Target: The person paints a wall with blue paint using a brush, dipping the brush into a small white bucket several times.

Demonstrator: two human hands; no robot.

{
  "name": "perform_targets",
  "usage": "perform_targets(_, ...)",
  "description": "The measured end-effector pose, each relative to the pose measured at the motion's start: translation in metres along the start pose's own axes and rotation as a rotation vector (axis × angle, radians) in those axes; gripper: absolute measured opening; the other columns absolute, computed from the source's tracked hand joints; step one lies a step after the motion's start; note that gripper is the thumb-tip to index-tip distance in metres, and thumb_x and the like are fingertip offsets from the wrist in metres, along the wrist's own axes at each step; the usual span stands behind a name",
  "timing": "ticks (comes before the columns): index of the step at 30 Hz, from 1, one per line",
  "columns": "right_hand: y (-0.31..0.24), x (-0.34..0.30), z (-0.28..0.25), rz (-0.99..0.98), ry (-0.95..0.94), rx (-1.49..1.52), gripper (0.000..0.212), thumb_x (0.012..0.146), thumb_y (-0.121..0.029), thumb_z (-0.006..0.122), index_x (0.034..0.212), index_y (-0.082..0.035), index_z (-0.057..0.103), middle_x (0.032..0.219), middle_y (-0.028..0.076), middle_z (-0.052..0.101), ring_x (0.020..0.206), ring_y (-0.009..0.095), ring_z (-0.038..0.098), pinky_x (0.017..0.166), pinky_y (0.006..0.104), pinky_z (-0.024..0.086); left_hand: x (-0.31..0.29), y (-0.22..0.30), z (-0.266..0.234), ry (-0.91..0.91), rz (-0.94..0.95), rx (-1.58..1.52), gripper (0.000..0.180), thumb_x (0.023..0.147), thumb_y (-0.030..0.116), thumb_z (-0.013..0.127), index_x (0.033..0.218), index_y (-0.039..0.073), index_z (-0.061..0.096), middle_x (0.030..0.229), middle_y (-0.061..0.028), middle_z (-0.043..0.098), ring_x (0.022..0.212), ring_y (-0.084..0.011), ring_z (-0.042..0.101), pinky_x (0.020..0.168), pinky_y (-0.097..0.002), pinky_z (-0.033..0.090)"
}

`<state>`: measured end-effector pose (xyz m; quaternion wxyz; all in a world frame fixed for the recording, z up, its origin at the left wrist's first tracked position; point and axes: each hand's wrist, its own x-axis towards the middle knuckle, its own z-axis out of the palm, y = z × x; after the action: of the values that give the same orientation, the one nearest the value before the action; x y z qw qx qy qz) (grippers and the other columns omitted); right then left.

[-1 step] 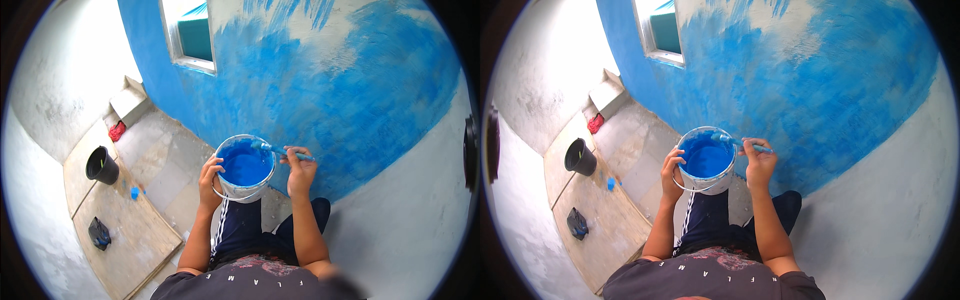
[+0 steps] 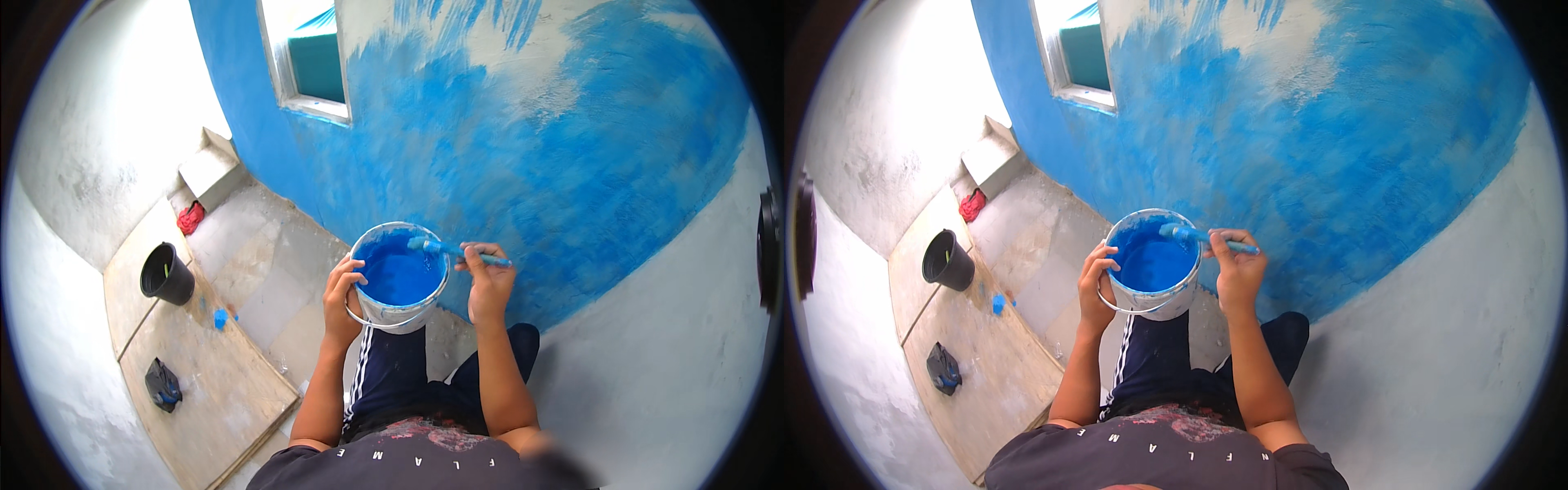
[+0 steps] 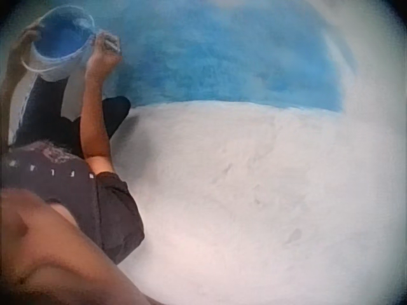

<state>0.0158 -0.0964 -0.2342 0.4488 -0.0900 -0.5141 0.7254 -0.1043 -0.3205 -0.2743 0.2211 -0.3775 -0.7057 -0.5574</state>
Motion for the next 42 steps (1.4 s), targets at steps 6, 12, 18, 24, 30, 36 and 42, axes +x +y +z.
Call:
perform_targets(6, -0.033, 0.008, 0.002, -0.01, -0.181, -0.032, 0.011, 0.099, -0.005, 0.078, 0.104, 0.002, 0.071, 0.11, 0.017, 0.075, 0.092, 0.018, 0.071, 0.08, 0.0321, 0.06, 0.036, 0.019, -0.012, 0.027, 0.121, 0.079, 0.016, 0.087, -0.011, 0.057, 0.085, 0.003, 0.064, 0.099, -0.011, 0.078, 0.107, -0.0312, 0.073, 0.097, -0.0384, 0.05)
perform_targets(12, -0.085, 0.046, -0.011, -0.202, -0.342, -0.466, 0.018, 0.097, -0.003, 0.079, 0.114, 0.001, 0.076, 0.115, 0.012, 0.076, 0.097, 0.015, 0.071, 0.085, 0.0292, 0.056, 0.09, 0.042, 0.019, 0.112, 0.166, -0.112, 0.014, 0.088, -0.013, 0.06, 0.087, 0.0, 0.065, 0.091, -0.0125, 0.074, 0.084, -0.0248, 0.068, 0.077, -0.0352, 0.052)
perform_targets(18, -0.169, 0.135, -0.021, -0.964, -0.246, -1.107, 0.023, 0.095, 0.002, 0.075, 0.118, -0.004, 0.077, 0.127, 0.016, 0.075, 0.107, 0.029, 0.076, 0.088, 0.038, 0.061, 0.104, 0.05, 0.055, 0.077, 0.022, -0.207, 0.015, 0.089, -0.013, 0.058, 0.092, -0.001, 0.066, 0.079, -0.0108, 0.066, 0.064, -0.0157, 0.061, 0.06, -0.0298, 0.047)
perform_targets(24, -0.159, 0.168, -0.043, -1.268, -0.237, -1.575, 0.028, 0.094, 0.003, 0.071, 0.12, -0.006, 0.075, 0.132, 0.015, 0.073, 0.118, 0.037, 0.074, 0.095, 0.0446, 0.063, 0.103, 0.052, 0.071, 0.058, 0.067, -0.126, 0.011, 0.088, -0.009, 0.06, 0.089, 0.001, 0.064, 0.076, -0.0111, 0.065, 0.06, -0.0212, 0.062, 0.057, -0.0324, 0.047)
perform_targets(30, -0.146, 0.147, -0.024, -0.65, -0.351, -1.28, 0.017, 0.098, -0.004, 0.072, 0.115, -0.004, 0.076, 0.119, 0.017, 0.077, 0.105, 0.034, 0.076, 0.088, 0.0423, 0.064, 0.101, 0.052, 0.077, 0.001, 0.114, -0.087, 0.011, 0.084, -0.009, 0.06, 0.087, 0.001, 0.063, 0.075, -0.0129, 0.063, 0.06, -0.0243, 0.063, 0.058, -0.0336, 0.048)
perform_targets(36, -0.216, 0.185, -0.025, -1.064, -0.01, -1.21, 0.018, 0.1, -0.01, 0.073, 0.117, -0.005, 0.076, 0.115, 0.016, 0.078, 0.103, 0.033, 0.077, 0.085, 0.0415, 0.063, 0.098, 0.051, 0.079, -0.007, 0.13, -0.068, 0.01, 0.084, -0.007, 0.061, 0.086, 0.003, 0.062, 0.075, -0.0126, 0.064, 0.061, -0.0295, 0.063, 0.056, -0.0371, 0.048)
perform_targets(42, -0.169, 0.177, -0.053, -1.38, -0.211, -1.529, 0.032, 0.089, -0.002, 0.074, 0.121, -0.006, 0.075, 0.117, 0.015, 0.079, 0.101, 0.037, 0.077, 0.086, 0.0434, 0.063, 0.097, 0.053, 0.079, -0.021, 0.112, -0.062, 0.009, 0.083, -0.008, 0.061, 0.085, 0.001, 0.062, 0.074, -0.0133, 0.063, 0.06, -0.0267, 0.062, 0.058, -0.0354, 0.048)
